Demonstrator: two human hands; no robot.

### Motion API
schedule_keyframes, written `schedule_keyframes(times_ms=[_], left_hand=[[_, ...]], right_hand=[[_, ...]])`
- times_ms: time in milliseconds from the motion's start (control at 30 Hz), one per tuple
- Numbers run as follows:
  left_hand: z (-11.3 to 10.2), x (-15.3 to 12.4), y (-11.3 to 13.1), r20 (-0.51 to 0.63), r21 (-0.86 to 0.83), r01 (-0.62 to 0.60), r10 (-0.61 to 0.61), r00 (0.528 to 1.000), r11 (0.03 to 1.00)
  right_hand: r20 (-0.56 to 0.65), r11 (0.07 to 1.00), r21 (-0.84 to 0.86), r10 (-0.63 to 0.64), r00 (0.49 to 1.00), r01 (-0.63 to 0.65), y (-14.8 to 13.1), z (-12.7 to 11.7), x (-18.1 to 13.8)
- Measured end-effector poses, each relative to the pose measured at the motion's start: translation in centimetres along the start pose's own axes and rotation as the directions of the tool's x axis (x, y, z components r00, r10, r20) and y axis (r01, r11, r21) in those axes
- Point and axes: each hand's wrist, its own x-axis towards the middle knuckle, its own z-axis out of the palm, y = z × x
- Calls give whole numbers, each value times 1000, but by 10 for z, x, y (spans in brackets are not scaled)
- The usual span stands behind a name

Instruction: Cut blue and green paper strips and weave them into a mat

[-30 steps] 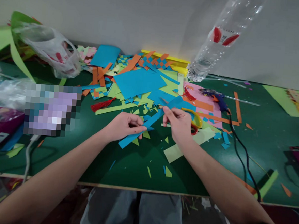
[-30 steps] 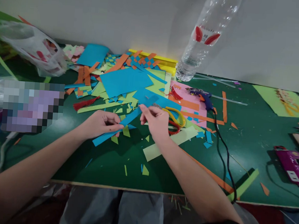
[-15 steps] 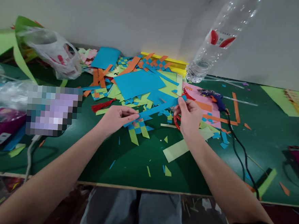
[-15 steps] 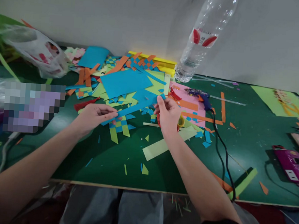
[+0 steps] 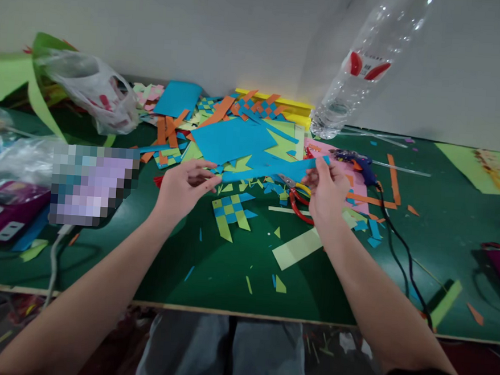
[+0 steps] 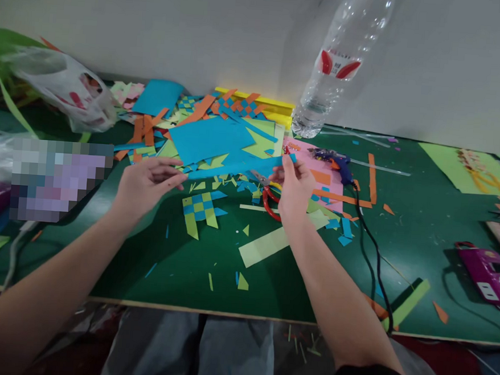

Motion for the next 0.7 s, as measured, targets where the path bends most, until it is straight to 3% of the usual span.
schedule_keyframes(times_ms=[100, 167, 233, 300, 433, 700], left_hand=[[-1, -4, 5, -24, 294, -98, 109, 994, 951], [-1, -8, 9, 103, 497, -156, 121, 987, 854], [-1, -11, 11, 231, 596, -208, 83, 969, 775], [-2, -11, 10, 311, 624, -234, 38, 950, 746], [-5, -8, 4, 386, 592, -217, -37, 922, 777], [-10, -4, 3, 503, 480, -270, -10, 864, 835]], right_hand=[[-84, 995, 85, 66, 994, -59, 5, -4, 8], [-92, 991, 116, 73, 993, -62, 7, -5, 11], [-51, 994, 95, 52, 997, -47, 7, -5, 10], [13, 998, 47, 32, 999, -32, 7, -4, 8], [83, 1000, -8, 23, 996, -23, 6, -2, 3], [53, 999, 2, 33, 998, -33, 4, 2, 0]])
